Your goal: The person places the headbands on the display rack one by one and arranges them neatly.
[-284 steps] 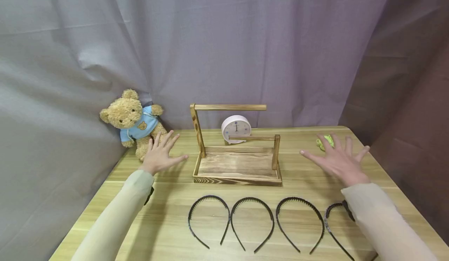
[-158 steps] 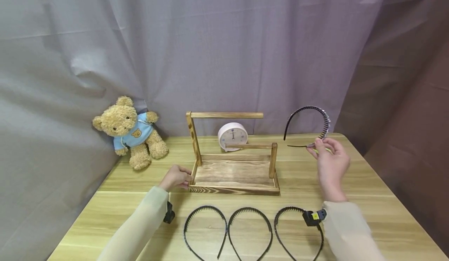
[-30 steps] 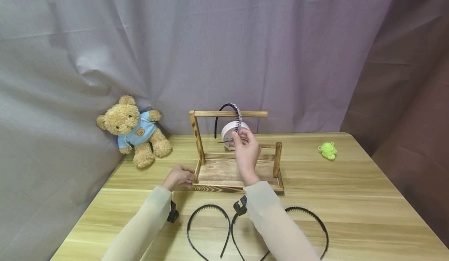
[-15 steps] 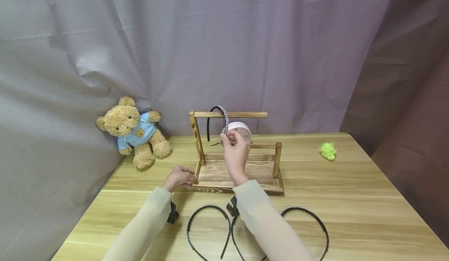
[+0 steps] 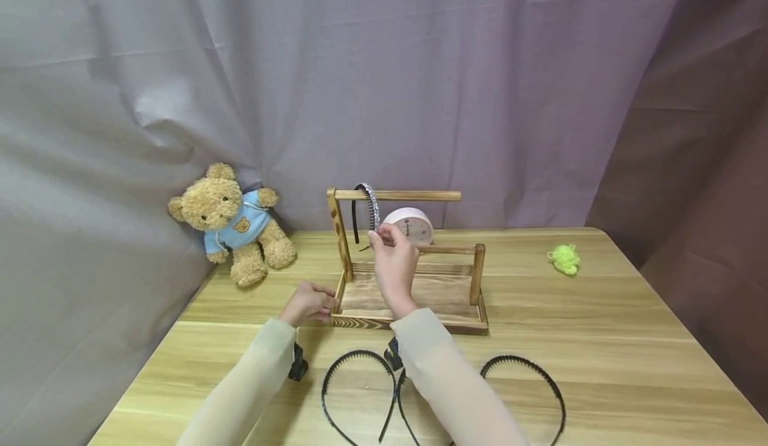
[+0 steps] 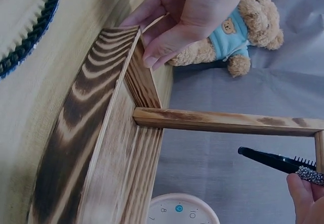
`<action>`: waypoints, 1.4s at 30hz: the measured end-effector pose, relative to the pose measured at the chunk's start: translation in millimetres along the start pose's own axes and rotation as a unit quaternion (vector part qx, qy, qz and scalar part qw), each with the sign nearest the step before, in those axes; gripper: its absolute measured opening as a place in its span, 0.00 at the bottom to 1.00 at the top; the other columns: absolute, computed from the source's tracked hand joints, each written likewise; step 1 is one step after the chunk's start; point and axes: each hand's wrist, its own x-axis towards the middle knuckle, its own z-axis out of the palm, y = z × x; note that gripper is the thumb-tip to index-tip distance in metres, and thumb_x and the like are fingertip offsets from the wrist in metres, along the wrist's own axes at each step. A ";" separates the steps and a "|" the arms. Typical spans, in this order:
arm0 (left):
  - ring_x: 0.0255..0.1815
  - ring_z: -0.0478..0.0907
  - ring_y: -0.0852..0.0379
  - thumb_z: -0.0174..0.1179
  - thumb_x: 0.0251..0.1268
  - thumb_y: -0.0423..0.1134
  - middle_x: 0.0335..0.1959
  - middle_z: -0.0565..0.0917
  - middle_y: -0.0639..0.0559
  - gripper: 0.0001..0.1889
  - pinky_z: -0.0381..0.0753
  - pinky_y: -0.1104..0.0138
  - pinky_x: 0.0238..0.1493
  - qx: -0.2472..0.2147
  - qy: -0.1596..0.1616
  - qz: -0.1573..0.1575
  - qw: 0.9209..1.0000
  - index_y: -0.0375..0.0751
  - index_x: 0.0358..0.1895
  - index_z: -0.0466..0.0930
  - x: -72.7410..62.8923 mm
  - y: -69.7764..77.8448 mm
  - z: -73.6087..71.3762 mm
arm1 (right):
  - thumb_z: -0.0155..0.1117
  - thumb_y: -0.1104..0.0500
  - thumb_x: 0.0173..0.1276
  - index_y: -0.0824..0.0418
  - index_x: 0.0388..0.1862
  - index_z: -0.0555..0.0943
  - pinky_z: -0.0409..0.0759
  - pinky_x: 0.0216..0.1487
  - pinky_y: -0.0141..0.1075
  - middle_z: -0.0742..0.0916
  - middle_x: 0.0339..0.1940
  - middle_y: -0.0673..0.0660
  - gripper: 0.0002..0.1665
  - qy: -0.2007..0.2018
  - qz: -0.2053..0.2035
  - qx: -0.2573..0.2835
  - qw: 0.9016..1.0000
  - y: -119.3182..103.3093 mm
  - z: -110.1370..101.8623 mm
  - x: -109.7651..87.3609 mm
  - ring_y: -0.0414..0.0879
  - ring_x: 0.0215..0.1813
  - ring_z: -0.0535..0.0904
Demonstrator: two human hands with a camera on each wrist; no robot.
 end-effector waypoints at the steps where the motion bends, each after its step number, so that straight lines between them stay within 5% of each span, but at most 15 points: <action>1: 0.27 0.81 0.54 0.64 0.59 0.27 0.34 0.86 0.38 0.14 0.89 0.65 0.31 0.000 0.000 0.000 1.000 0.24 0.48 0.82 0.1 0.1 0.2 | 0.70 0.61 0.63 0.67 0.39 0.84 0.87 0.39 0.34 0.90 0.37 0.62 0.10 0.001 -0.011 -0.010 1.000 -0.3 0.4 0.0 0.53 0.37 0.87; 7: 0.27 0.81 0.54 0.64 0.59 0.26 0.36 0.86 0.35 0.14 0.89 0.64 0.31 -0.013 -0.002 -0.001 1.000 0.23 0.49 0.82 -0.2 0.5 0.0 | 0.71 0.63 0.62 0.67 0.40 0.84 0.88 0.43 0.42 0.90 0.35 0.62 0.10 -0.003 -0.056 -0.023 0.998 -3.9 5.5 -1.0 0.54 0.37 0.87; 13: 0.26 0.81 0.54 0.64 0.59 0.26 0.36 0.86 0.34 0.14 0.89 0.64 0.32 -0.019 -0.003 -0.002 1.000 0.23 0.49 0.82 -0.8 1.5 0.7 | 0.71 0.61 0.62 0.66 0.40 0.84 0.87 0.45 0.44 0.90 0.35 0.60 0.10 -0.008 -0.058 -0.035 0.998 -7.1 10.4 -3.2 0.53 0.38 0.87; 30: 0.25 0.80 0.56 0.63 0.60 0.26 0.35 0.86 0.37 0.14 0.88 0.65 0.31 -0.011 0.000 -0.011 1.000 0.24 0.49 0.82 -2.4 2.9 4.2 | 0.72 0.61 0.61 0.66 0.43 0.83 0.88 0.46 0.37 0.89 0.39 0.61 0.14 -0.045 0.002 -0.031 0.998 -9.3 10.5 -5.2 0.51 0.40 0.87; 38: 0.27 0.79 0.55 0.63 0.59 0.26 0.33 0.86 0.38 0.15 0.89 0.63 0.33 -0.011 0.002 -0.011 1.000 0.23 0.49 0.81 -1.7 1.8 2.3 | 0.73 0.60 0.60 0.67 0.57 0.77 0.79 0.64 0.43 0.85 0.53 0.65 0.28 -0.109 0.031 -0.020 0.993 -8.4 3.6 -9.2 0.57 0.57 0.81; 42: 0.28 0.80 0.54 0.63 0.60 0.26 0.35 0.85 0.37 0.15 0.89 0.62 0.35 -0.013 -0.008 -0.016 1.000 0.23 0.50 0.80 -0.5 1.7 -1.0 | 0.72 0.62 0.59 0.67 0.60 0.74 0.78 0.65 0.44 0.83 0.55 0.65 0.30 -0.123 0.046 -0.003 0.991 -10.1 -2.8 -11.0 0.59 0.59 0.79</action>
